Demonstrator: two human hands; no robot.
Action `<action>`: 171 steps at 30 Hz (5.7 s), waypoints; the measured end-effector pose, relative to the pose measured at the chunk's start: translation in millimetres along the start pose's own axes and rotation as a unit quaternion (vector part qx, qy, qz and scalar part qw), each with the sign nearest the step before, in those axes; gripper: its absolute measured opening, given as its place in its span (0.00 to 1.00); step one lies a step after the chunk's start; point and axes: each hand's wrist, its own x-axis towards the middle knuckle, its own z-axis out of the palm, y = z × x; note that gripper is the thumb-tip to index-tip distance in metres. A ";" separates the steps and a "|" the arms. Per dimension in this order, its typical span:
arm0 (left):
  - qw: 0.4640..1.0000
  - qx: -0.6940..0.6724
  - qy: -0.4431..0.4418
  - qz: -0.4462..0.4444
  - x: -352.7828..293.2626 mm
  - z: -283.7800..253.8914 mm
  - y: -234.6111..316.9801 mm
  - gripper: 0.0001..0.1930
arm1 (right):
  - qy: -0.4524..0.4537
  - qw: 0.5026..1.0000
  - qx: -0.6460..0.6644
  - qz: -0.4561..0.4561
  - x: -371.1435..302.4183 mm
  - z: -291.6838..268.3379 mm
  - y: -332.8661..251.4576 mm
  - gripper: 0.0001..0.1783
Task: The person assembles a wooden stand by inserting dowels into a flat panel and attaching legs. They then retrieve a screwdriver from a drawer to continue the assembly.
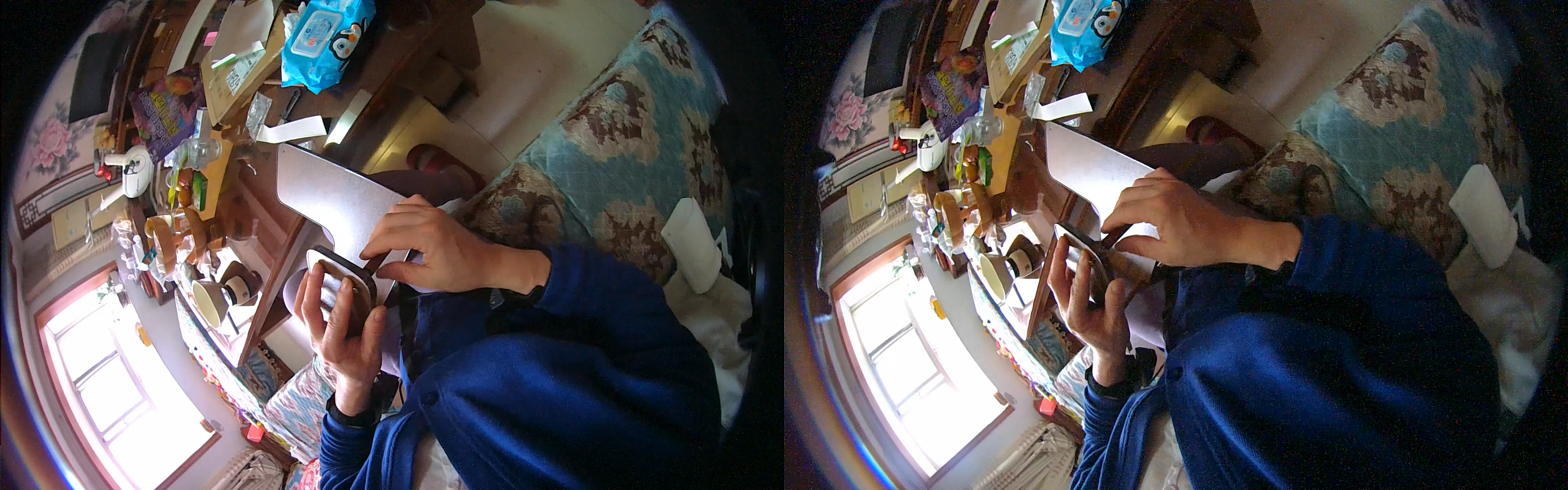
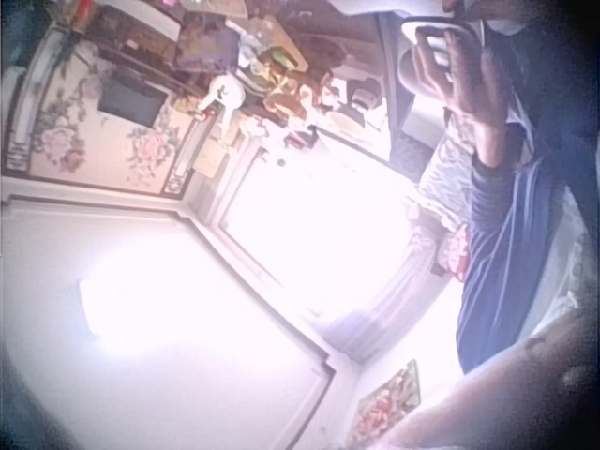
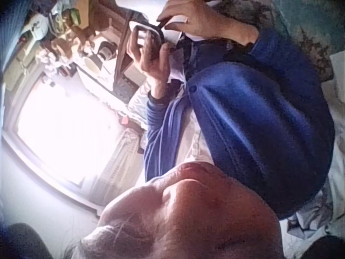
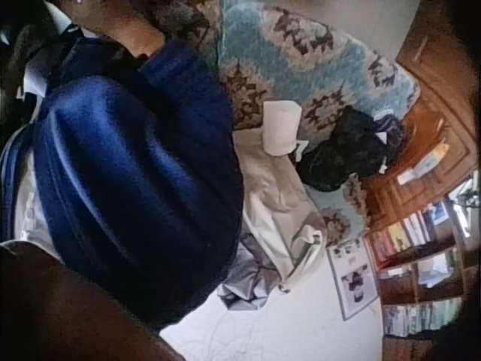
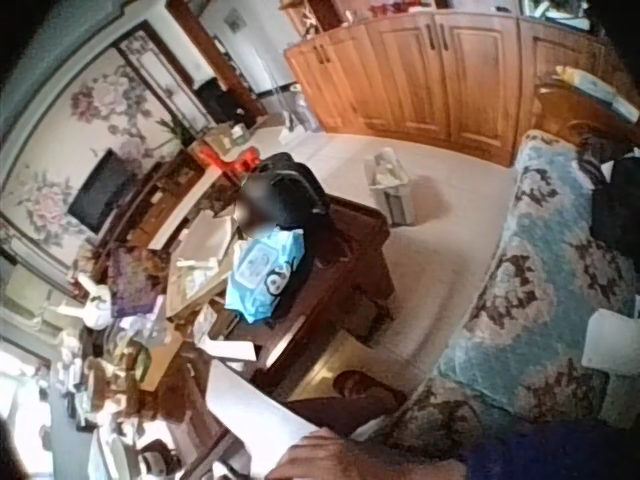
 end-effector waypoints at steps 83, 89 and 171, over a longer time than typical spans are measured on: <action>0.991 -0.053 -0.082 0.090 56.9 -44.6 -20.4 0.24 | -0.020 0.998 0.013 0.057 8.8 -20.0 10.4 0.17; 0.956 -0.164 0.087 -0.227 -21.6 -65.5 -124.8 0.17 | -0.048 0.954 0.028 0.294 30.9 -17.9 68.1 0.26; 0.912 -0.206 -0.309 -0.174 11.6 -41.6 -288.7 0.49 | -0.127 0.785 -0.330 0.509 297.7 -61.6 -94.1 0.20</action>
